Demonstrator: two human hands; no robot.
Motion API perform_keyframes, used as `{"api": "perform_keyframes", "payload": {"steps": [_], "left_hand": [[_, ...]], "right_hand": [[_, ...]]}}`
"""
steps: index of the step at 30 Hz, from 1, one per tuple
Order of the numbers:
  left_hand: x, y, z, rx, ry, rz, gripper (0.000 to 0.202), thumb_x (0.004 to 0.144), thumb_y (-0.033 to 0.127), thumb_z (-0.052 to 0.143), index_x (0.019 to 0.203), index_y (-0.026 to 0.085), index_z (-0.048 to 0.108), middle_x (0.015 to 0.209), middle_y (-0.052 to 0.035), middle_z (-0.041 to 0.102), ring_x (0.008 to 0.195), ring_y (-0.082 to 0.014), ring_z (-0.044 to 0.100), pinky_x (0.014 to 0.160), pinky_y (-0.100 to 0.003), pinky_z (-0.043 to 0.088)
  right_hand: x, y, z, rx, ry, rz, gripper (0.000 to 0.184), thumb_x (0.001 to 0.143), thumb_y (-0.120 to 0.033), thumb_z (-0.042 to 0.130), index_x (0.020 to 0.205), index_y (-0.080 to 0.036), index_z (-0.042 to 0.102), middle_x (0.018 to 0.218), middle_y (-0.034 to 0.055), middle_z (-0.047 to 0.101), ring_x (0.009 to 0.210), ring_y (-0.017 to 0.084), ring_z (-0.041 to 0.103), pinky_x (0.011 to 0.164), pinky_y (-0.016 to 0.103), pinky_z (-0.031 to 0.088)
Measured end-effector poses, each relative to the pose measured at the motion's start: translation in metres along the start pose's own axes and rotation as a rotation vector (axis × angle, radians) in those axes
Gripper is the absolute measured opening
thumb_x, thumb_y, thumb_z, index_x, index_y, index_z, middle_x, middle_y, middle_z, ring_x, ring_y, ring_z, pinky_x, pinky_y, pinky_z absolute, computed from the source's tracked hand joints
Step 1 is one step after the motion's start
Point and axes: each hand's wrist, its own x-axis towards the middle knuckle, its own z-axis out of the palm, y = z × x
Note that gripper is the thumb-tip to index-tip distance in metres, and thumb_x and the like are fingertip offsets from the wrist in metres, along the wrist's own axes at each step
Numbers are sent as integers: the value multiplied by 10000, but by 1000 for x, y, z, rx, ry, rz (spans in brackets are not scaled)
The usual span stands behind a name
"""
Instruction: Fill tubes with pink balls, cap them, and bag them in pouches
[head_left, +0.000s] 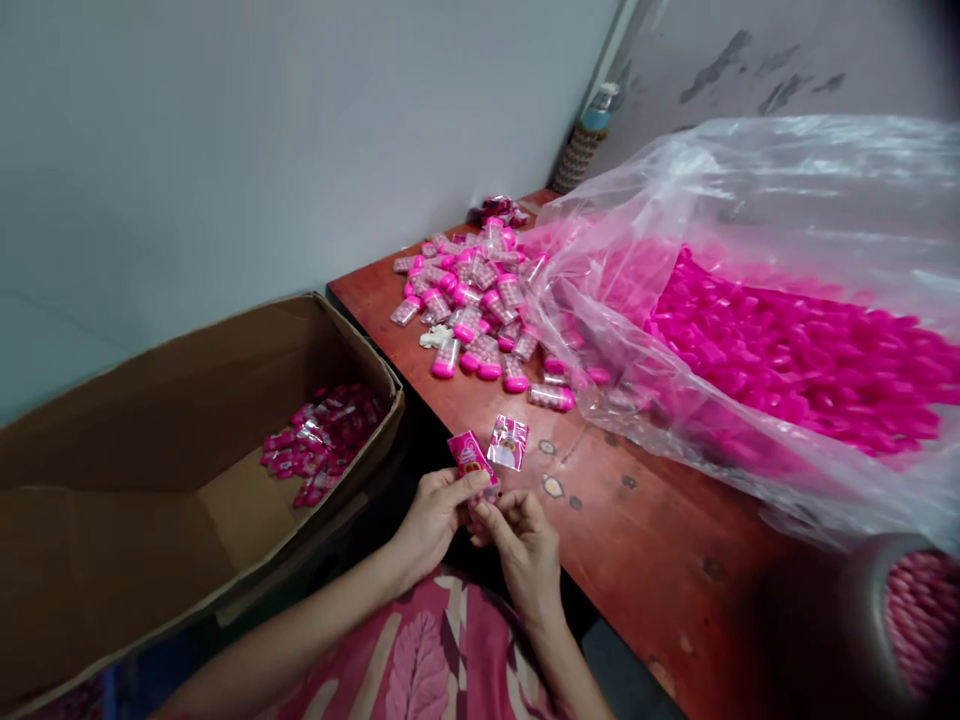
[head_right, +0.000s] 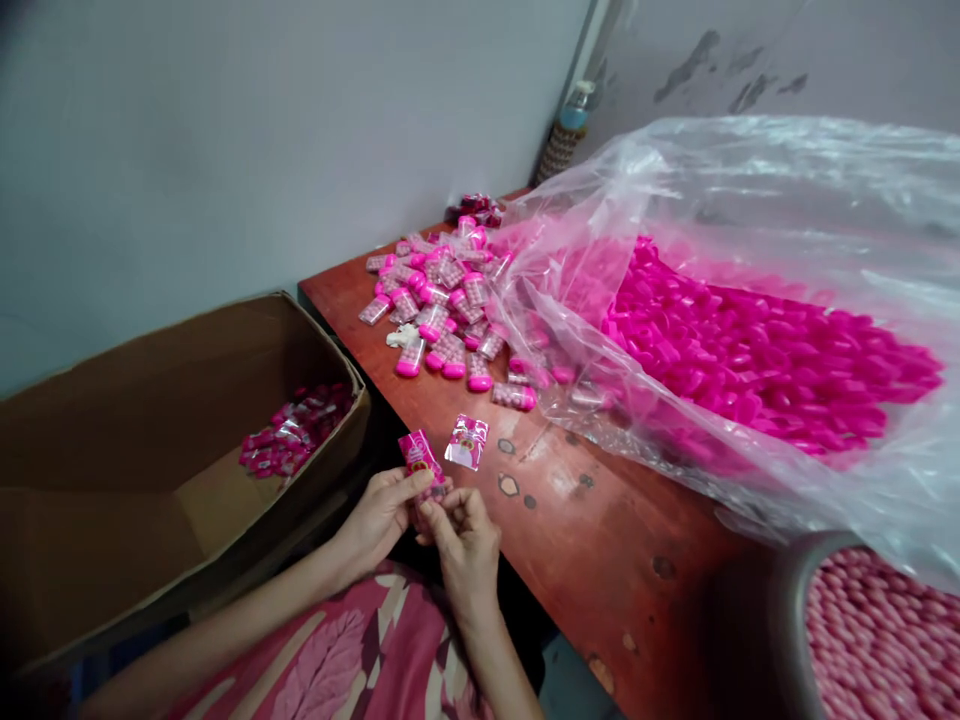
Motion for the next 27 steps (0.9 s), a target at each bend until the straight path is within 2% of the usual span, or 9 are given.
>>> {"api": "perform_keyframes", "payload": {"steps": [4, 6, 8, 12, 15, 21, 24, 27], "left_hand": [[-3, 7, -6, 183, -58, 34, 257, 668, 317, 647, 606, 73, 593, 488, -17, 510, 402, -83, 445, 393, -208, 353], [-5, 10, -9, 206, -93, 20, 255, 664, 312, 649, 597, 71, 599, 486, -23, 517, 409, -90, 457, 411, -217, 365], [-7, 11, -12, 142, -90, 21, 236, 672, 298, 642, 613, 73, 608, 504, -21, 520, 422, -85, 454, 424, -218, 369], [-9, 8, -13, -45, -9, 35, 206, 674, 272, 638, 746, 80, 635, 624, -36, 562, 466, -74, 457, 414, -195, 346], [-12, 5, -12, -63, 9, 14, 233, 647, 273, 651, 771, 76, 638, 610, -32, 557, 432, -68, 441, 375, -187, 306], [-22, 4, -15, -36, -135, -53, 172, 641, 251, 632, 664, 81, 617, 449, 26, 441, 353, -49, 352, 347, -188, 262], [-28, 3, -18, -59, -183, -95, 147, 646, 231, 620, 680, 88, 616, 446, 24, 447, 358, -54, 373, 358, -187, 281], [-34, 3, -18, -84, -192, -109, 154, 641, 242, 633, 697, 101, 612, 474, 23, 460, 361, -59, 387, 351, -188, 290]], "right_hand": [[-4, -4, 3, 88, 3, 55, 224, 722, -266, 636, 714, -196, 424, 611, -39, 573, 504, 114, 587, 434, 203, 485], [-5, -6, 5, 76, 9, 56, 220, 723, -267, 635, 727, -199, 426, 613, -39, 569, 522, 120, 592, 434, 202, 482], [-6, -6, 8, -3, 13, 32, 210, 723, -270, 636, 726, -196, 440, 619, -36, 560, 543, 121, 588, 464, 212, 494], [-7, -3, 14, -195, -11, -51, 176, 734, -271, 623, 712, -195, 466, 626, -41, 543, 521, 100, 555, 480, 209, 485], [-10, -1, 17, -266, -28, -80, 166, 740, -272, 615, 714, -202, 467, 620, -41, 550, 523, 107, 561, 482, 212, 480], [-27, 2, 20, -254, 21, -119, 155, 739, -260, 614, 725, -207, 469, 642, -32, 575, 514, 107, 551, 493, 223, 468], [-33, -1, 23, -219, 39, -123, 161, 729, -255, 622, 701, -200, 473, 614, -30, 570, 499, 109, 540, 486, 226, 463], [-34, -8, 27, -121, 8, -64, 201, 705, -244, 643, 655, -193, 455, 567, -35, 562, 450, 103, 530, 438, 216, 453]]}}
